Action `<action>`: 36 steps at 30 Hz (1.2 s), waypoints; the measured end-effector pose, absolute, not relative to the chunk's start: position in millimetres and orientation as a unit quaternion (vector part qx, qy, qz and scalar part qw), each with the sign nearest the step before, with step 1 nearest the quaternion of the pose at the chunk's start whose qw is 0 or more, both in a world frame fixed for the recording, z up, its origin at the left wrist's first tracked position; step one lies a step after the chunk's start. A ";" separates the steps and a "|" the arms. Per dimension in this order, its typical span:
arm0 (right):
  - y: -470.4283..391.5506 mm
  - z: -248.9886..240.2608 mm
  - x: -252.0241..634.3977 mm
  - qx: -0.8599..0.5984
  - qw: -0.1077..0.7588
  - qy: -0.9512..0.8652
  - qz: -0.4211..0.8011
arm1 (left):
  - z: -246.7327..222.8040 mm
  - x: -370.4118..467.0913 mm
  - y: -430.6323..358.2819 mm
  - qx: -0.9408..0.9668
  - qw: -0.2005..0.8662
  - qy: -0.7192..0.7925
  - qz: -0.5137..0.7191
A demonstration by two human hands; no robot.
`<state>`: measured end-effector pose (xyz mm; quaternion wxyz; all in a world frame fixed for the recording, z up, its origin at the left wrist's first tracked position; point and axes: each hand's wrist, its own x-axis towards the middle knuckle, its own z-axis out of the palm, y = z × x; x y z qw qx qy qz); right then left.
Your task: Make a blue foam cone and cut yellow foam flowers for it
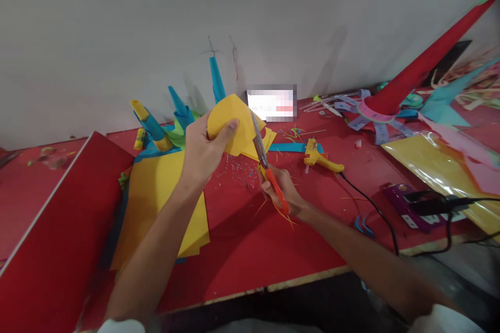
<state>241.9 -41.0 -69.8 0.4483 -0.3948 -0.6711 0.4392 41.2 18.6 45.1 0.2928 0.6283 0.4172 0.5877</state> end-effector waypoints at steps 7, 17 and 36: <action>-40.9 -71.5 240.9 -0.386 0.452 -0.659 0.460 | 41.4 44.4 18.8 0.627 0.296 0.418 0.587; -41.7 -73.7 239.8 -0.373 0.470 -0.640 0.480 | 43.3 47.0 15.8 0.618 0.308 0.416 0.591; -45.4 -80.8 236.0 -0.323 0.484 -0.600 0.548 | 37.8 54.8 15.4 0.592 0.315 0.410 0.618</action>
